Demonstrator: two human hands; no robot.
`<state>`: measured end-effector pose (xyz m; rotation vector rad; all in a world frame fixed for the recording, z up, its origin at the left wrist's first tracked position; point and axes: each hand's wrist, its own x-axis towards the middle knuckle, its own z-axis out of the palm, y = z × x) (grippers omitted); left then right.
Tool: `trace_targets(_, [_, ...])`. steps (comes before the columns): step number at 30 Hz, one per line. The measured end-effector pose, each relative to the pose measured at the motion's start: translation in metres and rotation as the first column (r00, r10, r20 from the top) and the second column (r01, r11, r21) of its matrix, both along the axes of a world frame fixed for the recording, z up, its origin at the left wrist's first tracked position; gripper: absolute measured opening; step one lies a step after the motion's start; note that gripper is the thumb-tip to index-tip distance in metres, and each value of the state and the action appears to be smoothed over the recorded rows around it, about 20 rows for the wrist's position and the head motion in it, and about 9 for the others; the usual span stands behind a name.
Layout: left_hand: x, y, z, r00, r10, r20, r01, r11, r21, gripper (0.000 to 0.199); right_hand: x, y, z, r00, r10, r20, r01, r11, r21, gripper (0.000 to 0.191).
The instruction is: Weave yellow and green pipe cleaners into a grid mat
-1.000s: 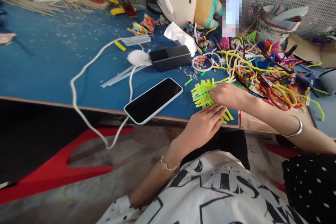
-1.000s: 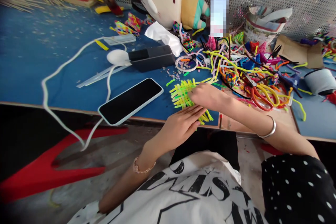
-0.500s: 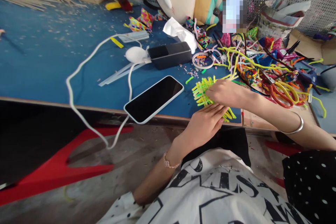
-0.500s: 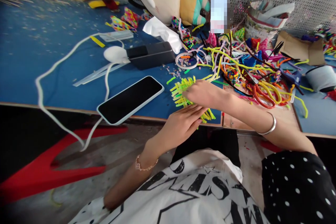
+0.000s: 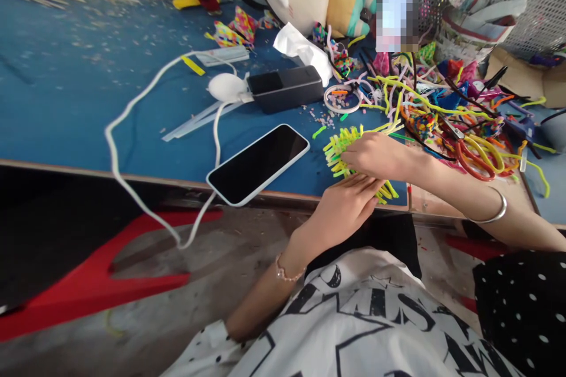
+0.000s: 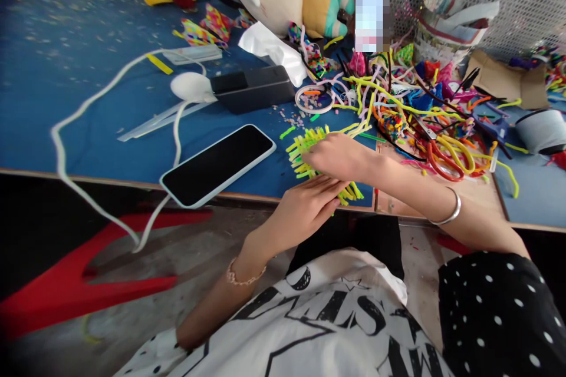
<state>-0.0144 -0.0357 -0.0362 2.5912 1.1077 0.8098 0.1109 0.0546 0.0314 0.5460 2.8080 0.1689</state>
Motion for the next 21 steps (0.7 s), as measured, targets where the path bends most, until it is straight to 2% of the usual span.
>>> trace_targets(4, [0.001, 0.000, 0.001, 1.000, 0.010, 0.019, -0.010, 1.000, -0.003, 0.033, -0.004, -0.004, 0.001, 0.999, 0.049, 0.020, -0.050, 0.999, 0.018, 0.024])
trace_targets(8, [0.001, 0.000, 0.001, 1.000, 0.016, 0.025, -0.016, 1.000, -0.012, 0.031, -0.004, -0.007, 0.001, 0.999, 0.045, 0.016, -0.046, 0.999, 0.029, 0.026])
trace_targets(14, [0.000, 0.000, 0.000, 1.000, 0.008, 0.022, -0.008, 1.000, -0.020, 0.034, -0.006, -0.005, 0.001, 0.998, -0.066, 0.010, 0.067, 0.997, -0.026, 0.024])
trace_targets(18, [0.000, 0.000, -0.001, 1.000, 0.008, 0.026, -0.007, 0.999, -0.038, 0.036, -0.012, -0.005, 0.000, 0.996, -0.086, -0.009, 0.086, 0.996, -0.018, 0.025])
trace_targets(21, [0.001, -0.001, -0.001, 1.000, 0.004, 0.018, -0.003, 0.999, -0.046, 0.037, -0.012, -0.002, 0.001, 0.989, -0.148, -0.020, 0.145, 0.985, -0.088, 0.024])
